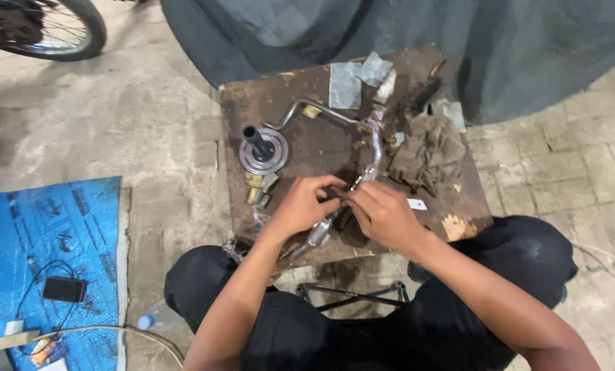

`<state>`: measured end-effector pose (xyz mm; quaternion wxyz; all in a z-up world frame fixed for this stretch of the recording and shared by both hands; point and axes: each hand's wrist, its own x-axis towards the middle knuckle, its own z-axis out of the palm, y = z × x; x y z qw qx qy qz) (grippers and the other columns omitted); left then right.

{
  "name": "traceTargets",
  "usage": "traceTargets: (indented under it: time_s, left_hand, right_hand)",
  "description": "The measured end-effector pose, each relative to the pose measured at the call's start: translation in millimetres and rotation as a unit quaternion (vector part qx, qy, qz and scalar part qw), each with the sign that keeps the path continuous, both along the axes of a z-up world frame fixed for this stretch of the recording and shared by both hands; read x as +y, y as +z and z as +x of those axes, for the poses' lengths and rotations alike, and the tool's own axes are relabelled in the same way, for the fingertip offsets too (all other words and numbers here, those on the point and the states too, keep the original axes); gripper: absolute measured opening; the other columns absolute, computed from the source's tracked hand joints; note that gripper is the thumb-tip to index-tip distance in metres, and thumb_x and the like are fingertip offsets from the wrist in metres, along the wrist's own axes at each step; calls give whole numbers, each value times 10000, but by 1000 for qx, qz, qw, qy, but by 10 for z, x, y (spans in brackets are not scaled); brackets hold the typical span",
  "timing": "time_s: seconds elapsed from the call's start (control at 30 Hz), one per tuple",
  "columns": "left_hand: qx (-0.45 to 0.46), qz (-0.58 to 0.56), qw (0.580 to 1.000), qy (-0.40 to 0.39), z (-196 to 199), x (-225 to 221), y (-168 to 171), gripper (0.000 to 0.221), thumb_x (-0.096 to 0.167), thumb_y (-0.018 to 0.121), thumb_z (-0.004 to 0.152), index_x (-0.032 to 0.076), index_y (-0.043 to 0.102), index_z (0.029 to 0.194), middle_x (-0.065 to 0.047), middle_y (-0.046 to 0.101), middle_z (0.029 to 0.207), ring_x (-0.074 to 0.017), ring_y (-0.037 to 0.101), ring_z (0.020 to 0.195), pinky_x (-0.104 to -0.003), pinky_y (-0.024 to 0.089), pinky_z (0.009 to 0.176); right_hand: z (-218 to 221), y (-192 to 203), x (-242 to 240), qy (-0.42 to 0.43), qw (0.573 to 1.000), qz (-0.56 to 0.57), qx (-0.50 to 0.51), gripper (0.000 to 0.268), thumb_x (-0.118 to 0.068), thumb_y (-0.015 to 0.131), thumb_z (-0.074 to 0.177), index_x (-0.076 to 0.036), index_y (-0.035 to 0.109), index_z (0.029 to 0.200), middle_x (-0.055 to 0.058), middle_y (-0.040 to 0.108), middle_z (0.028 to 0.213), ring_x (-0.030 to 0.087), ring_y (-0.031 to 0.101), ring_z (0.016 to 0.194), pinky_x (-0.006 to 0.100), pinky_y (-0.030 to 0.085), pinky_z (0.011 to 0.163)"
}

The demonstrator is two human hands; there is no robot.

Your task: Scraping a metal pipe with a small abrasive tool to clean the surface.

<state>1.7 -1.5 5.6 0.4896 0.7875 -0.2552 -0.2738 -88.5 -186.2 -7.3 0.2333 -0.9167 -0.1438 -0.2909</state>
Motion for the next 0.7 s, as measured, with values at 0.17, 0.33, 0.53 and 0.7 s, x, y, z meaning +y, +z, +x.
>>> traceTargets:
  time_s: [0.17,0.33,0.53,0.7]
  left_hand:
    - [0,-16,1000,8,-3,-45,61,352,32,755,819,50,751,1170,-200,782,1044,-372,767,938,-488,618,802]
    - [19,-6,1000,8,16,-11,-10,348,29,759,822,52,759,1169,-199,782,1044,-356,773,922,-459,633,771]
    - [23,-17,999,15,14,-8,-40,346,15,765,810,34,753,1155,-193,783,1018,-328,778,896,-439,638,739]
    - [13,-16,1000,13,2,-10,-29,342,6,754,804,43,757,1144,-174,787,1006,-299,776,880,-422,641,732]
  right_hand:
    - [19,-73,-33,17,999,-31,-33,46,-68,671,956,-93,691,924,51,603,786,301,675,757,389,553,597]
    - [83,-21,-91,36,999,-7,-25,59,-65,648,962,-86,685,921,42,604,782,289,682,754,377,563,611]
    - [65,24,-116,38,999,3,10,84,-107,643,1005,-99,700,943,22,613,797,281,683,759,382,559,570]
    - [41,75,-106,49,998,-12,28,101,-112,623,1022,-108,678,938,3,592,776,269,680,753,411,554,546]
